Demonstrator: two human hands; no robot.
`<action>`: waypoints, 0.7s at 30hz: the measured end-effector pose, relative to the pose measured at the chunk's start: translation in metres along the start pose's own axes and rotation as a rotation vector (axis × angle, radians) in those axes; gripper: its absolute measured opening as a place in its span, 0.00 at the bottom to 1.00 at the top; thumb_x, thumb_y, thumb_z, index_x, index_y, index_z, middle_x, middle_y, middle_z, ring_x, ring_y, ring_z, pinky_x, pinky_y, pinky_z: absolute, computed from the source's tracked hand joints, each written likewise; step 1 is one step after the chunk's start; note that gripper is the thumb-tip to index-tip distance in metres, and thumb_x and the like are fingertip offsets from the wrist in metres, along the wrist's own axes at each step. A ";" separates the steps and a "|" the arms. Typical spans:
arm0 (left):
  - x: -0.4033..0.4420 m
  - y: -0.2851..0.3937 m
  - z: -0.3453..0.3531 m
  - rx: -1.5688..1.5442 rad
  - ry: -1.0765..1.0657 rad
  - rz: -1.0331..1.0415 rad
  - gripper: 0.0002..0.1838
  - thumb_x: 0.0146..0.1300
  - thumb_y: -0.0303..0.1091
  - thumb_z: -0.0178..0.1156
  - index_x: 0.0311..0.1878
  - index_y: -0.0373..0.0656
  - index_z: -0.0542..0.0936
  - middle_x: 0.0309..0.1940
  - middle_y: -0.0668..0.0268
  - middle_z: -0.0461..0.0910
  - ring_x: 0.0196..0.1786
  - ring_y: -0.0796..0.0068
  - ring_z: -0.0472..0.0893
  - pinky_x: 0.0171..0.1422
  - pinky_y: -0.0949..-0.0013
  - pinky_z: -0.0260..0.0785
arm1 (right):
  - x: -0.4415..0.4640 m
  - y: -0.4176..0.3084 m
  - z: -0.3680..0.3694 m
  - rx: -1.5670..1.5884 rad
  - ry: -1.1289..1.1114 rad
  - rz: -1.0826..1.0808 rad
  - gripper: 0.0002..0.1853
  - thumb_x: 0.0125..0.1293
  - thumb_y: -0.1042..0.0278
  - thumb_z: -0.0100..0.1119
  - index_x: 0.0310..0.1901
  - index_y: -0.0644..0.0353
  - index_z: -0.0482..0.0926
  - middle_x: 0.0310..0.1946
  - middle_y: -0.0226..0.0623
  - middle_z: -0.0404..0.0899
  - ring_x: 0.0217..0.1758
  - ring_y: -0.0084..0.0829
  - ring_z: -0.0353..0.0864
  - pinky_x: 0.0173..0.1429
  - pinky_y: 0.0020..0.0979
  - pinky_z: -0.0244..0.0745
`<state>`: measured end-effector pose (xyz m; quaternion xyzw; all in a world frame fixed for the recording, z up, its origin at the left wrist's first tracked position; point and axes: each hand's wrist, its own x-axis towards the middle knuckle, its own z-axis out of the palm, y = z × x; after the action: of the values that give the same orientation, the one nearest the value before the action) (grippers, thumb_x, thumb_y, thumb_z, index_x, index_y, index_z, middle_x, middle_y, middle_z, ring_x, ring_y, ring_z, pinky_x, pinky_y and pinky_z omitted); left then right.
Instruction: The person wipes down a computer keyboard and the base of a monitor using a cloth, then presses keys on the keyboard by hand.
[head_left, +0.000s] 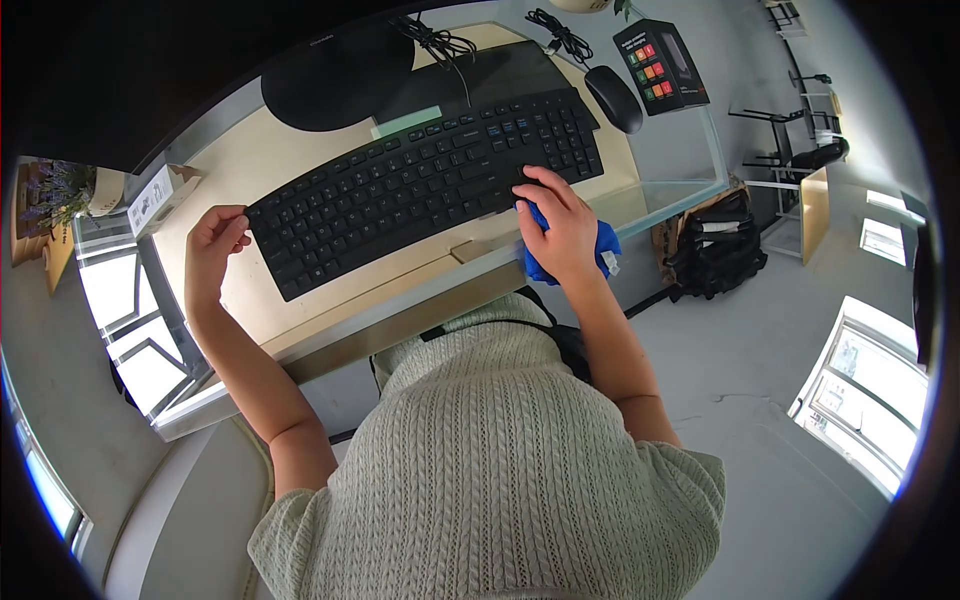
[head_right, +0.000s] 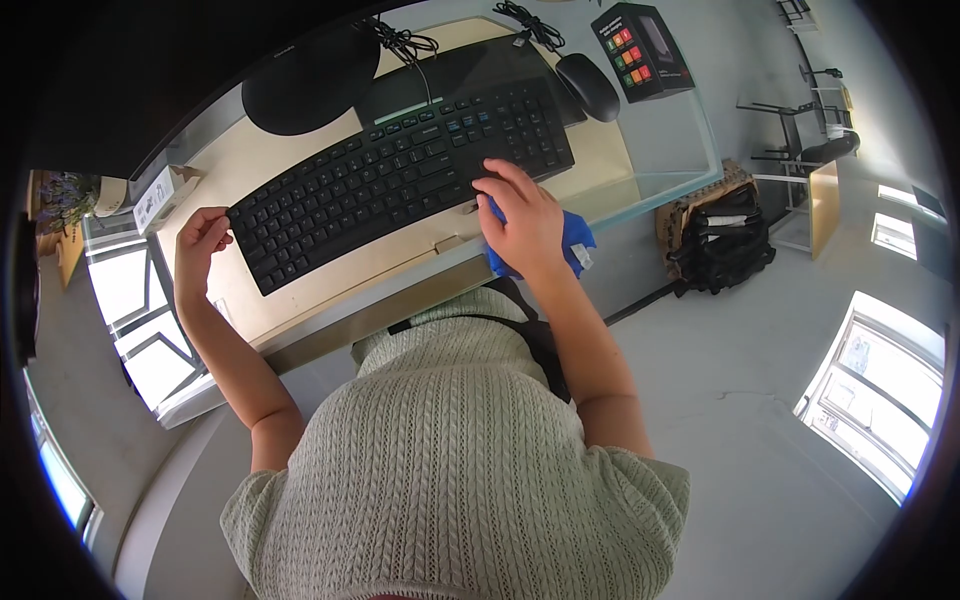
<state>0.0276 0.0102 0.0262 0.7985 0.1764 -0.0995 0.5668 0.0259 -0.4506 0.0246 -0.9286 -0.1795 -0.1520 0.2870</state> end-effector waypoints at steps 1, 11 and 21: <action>0.000 0.000 0.000 -0.002 0.001 -0.003 0.08 0.68 0.29 0.63 0.47 0.39 0.84 0.31 0.71 0.82 0.32 0.83 0.78 0.41 0.78 0.71 | 0.000 0.000 0.000 0.008 -0.002 0.009 0.09 0.59 0.70 0.66 0.42 0.53 0.83 0.53 0.32 0.83 0.44 0.40 0.86 0.46 0.36 0.80; -0.001 0.002 0.001 0.007 -0.012 0.005 0.06 0.69 0.28 0.60 0.45 0.41 0.83 0.30 0.74 0.80 0.33 0.85 0.75 0.41 0.79 0.68 | 0.001 -0.001 -0.002 0.009 -0.003 0.001 0.10 0.58 0.71 0.66 0.42 0.53 0.83 0.51 0.32 0.83 0.44 0.39 0.86 0.46 0.35 0.80; 0.000 0.001 0.000 0.006 -0.019 0.003 0.06 0.70 0.28 0.60 0.46 0.41 0.83 0.30 0.75 0.79 0.32 0.86 0.75 0.40 0.79 0.67 | -0.002 0.002 -0.001 0.003 0.159 0.200 0.17 0.56 0.70 0.68 0.46 0.56 0.76 0.56 0.37 0.80 0.47 0.43 0.85 0.46 0.36 0.81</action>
<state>0.0279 0.0096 0.0273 0.7996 0.1693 -0.1067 0.5662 0.0249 -0.4531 0.0232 -0.9264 -0.0629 -0.1956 0.3156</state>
